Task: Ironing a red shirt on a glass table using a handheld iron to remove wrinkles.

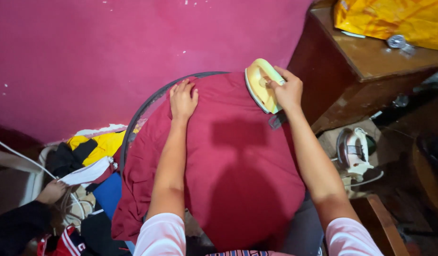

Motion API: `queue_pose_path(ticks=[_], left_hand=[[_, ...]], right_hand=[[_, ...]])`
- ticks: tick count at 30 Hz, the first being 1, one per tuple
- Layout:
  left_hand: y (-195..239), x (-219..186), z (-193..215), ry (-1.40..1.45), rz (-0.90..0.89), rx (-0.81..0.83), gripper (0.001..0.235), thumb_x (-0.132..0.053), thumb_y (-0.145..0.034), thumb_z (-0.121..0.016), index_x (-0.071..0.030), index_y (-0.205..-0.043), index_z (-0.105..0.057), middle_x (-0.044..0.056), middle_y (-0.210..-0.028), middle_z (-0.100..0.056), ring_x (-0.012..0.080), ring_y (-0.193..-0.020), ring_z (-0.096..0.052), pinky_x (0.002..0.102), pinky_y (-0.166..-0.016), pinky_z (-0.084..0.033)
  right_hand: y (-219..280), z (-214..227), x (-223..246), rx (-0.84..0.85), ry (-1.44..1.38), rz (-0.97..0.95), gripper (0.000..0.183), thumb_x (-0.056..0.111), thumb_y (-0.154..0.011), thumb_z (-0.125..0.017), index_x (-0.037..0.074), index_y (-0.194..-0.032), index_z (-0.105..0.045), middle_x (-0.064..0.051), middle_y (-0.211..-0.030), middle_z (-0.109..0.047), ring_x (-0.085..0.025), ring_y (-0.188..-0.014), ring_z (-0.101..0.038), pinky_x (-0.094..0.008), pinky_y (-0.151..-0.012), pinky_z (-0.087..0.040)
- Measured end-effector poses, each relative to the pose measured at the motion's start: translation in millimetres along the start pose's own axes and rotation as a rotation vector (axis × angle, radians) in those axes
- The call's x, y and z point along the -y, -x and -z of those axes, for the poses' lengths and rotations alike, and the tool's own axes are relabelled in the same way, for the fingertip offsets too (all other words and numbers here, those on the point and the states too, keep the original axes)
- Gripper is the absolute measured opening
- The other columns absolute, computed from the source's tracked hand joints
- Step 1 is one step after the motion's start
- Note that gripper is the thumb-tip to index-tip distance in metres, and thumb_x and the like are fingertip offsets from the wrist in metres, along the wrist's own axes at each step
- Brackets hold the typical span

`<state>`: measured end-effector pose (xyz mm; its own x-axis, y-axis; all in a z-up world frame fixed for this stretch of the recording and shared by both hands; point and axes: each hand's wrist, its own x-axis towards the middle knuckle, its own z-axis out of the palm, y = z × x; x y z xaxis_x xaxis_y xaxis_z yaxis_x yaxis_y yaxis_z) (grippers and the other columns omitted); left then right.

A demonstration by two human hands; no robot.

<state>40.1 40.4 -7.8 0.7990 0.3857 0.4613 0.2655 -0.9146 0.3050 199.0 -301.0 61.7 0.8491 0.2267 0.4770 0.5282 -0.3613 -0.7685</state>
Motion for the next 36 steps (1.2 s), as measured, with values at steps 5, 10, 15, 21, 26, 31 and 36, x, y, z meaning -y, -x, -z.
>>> queue_pose_path(ticks=[5,10,15,21,26,31,36], left_hand=[[36.7,-28.9,34.1,0.009,-0.315,-0.383,0.012,-0.025,-0.094,-0.066,-0.019,-0.101,-0.074,0.0,-0.117,-0.068,0.0165,-0.116,-0.064,0.04,-0.106,-0.041],[124.7,-114.7,99.8,-0.071,-0.209,0.204,0.059,-0.056,-0.095,-0.059,-0.021,-0.142,-0.057,0.016,-0.155,-0.042,0.0364,-0.147,-0.032,0.06,-0.119,-0.02],[198.6,-166.1,169.0,-0.17,-0.076,0.8,0.101,-0.086,-0.086,-0.042,-0.028,-0.166,-0.019,0.014,-0.173,0.0,0.0406,-0.158,0.006,0.063,-0.124,0.007],[231.5,-162.1,206.5,-0.079,0.071,0.836,0.107,-0.088,-0.085,-0.041,-0.025,-0.166,-0.014,0.013,-0.174,0.003,0.0382,-0.159,0.01,0.061,-0.124,0.011],[219.0,-153.2,216.9,-0.158,0.011,0.913,0.103,-0.083,-0.083,-0.053,-0.026,-0.164,-0.025,0.012,-0.173,-0.01,0.0379,-0.158,-0.01,0.064,-0.124,-0.014],[140.3,-107.1,153.9,-0.161,0.002,0.649,0.069,-0.063,-0.099,-0.047,-0.022,-0.155,-0.044,0.016,-0.159,-0.041,0.0354,-0.15,-0.035,0.058,-0.118,-0.028],[97.7,-73.4,110.6,-0.114,0.036,0.49,0.075,-0.065,-0.103,-0.04,-0.019,-0.161,-0.034,0.015,-0.17,-0.024,0.0323,-0.158,-0.02,0.059,-0.124,-0.018]], right_hand=[[40.0,71.8,44.1,-0.064,0.016,-0.081,0.049,0.025,-0.077,-0.087,0.027,-0.125,-0.076,-0.001,-0.116,-0.076,-0.025,-0.111,-0.07,-0.033,-0.096,-0.052],[86.8,94.5,75.6,0.049,0.053,-0.079,0.048,0.025,-0.077,-0.087,0.027,-0.124,-0.077,0.001,-0.117,-0.075,-0.026,-0.114,-0.069,-0.033,-0.096,-0.051],[131.5,75.6,82.8,0.238,-0.141,-0.037,0.051,0.025,-0.078,-0.086,0.021,-0.128,-0.074,-0.002,-0.129,-0.072,-0.026,-0.128,-0.062,-0.037,-0.108,-0.045],[131.6,40.6,72.2,0.255,-0.02,0.001,0.048,0.025,-0.079,-0.085,0.03,-0.125,-0.076,0.003,-0.122,-0.074,-0.028,-0.118,-0.066,-0.038,-0.098,-0.052],[105.6,16.9,63.1,0.03,0.131,-0.019,0.05,0.024,-0.08,-0.08,0.03,-0.13,-0.074,-0.007,-0.113,-0.077,-0.034,-0.108,-0.069,-0.042,-0.093,-0.055],[113.2,17.8,58.3,0.261,-0.103,0.014,0.055,0.017,-0.073,-0.082,0.029,-0.127,-0.075,0.001,-0.114,-0.077,-0.02,-0.098,-0.069,-0.03,-0.084,-0.054],[103.8,14.3,56.1,0.256,-0.195,0.064,0.049,0.016,-0.077,-0.082,0.027,-0.125,-0.077,-0.003,-0.113,-0.078,-0.012,-0.091,-0.067,-0.027,-0.079,-0.053]])
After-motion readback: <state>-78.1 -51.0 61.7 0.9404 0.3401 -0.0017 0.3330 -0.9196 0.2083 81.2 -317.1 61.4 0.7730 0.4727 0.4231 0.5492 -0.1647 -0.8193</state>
